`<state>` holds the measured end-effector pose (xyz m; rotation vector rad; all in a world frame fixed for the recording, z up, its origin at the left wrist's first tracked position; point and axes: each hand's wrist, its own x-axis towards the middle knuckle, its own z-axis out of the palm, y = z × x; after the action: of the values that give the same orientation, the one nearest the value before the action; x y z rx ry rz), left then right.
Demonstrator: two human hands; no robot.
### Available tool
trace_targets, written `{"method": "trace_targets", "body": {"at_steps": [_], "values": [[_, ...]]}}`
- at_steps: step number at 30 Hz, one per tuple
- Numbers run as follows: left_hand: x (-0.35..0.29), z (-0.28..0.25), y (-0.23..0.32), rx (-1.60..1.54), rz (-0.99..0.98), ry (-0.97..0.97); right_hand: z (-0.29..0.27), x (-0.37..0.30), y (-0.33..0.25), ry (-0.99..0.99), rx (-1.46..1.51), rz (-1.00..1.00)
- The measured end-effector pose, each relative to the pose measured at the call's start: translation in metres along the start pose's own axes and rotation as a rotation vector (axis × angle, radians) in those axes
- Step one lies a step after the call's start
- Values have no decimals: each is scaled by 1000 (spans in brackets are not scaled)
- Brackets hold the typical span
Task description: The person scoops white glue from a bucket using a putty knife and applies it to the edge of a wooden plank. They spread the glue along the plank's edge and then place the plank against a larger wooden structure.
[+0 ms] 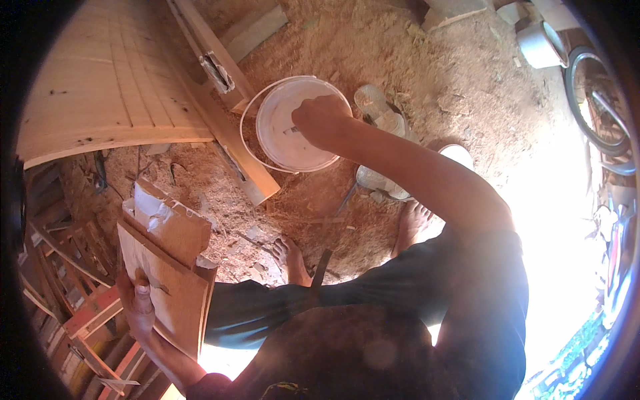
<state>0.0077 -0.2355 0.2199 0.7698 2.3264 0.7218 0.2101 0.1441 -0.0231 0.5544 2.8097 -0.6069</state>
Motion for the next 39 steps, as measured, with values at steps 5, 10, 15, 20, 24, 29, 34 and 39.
{"method": "trace_targets", "body": {"at_steps": [5,10,15,20,24,29,34,39], "values": [[-4,-4,-9,2,-22,8,21,17,-7,-32,28,3],[-7,2,-9,-86,-22,36,37,21,-14,-62,72,72],[-7,12,7,-31,7,114,13,10,20,-90,173,18],[3,11,9,-50,-20,24,-66,-47,48,-20,735,47],[12,16,23,-160,-73,-73,-124,-100,26,106,986,182],[22,18,33,-64,-4,-102,-158,-121,-14,434,706,-329],[12,23,39,-41,40,-100,-165,-120,-55,605,252,-471],[2,24,47,13,63,-60,-177,-123,-64,673,106,-544]]}}
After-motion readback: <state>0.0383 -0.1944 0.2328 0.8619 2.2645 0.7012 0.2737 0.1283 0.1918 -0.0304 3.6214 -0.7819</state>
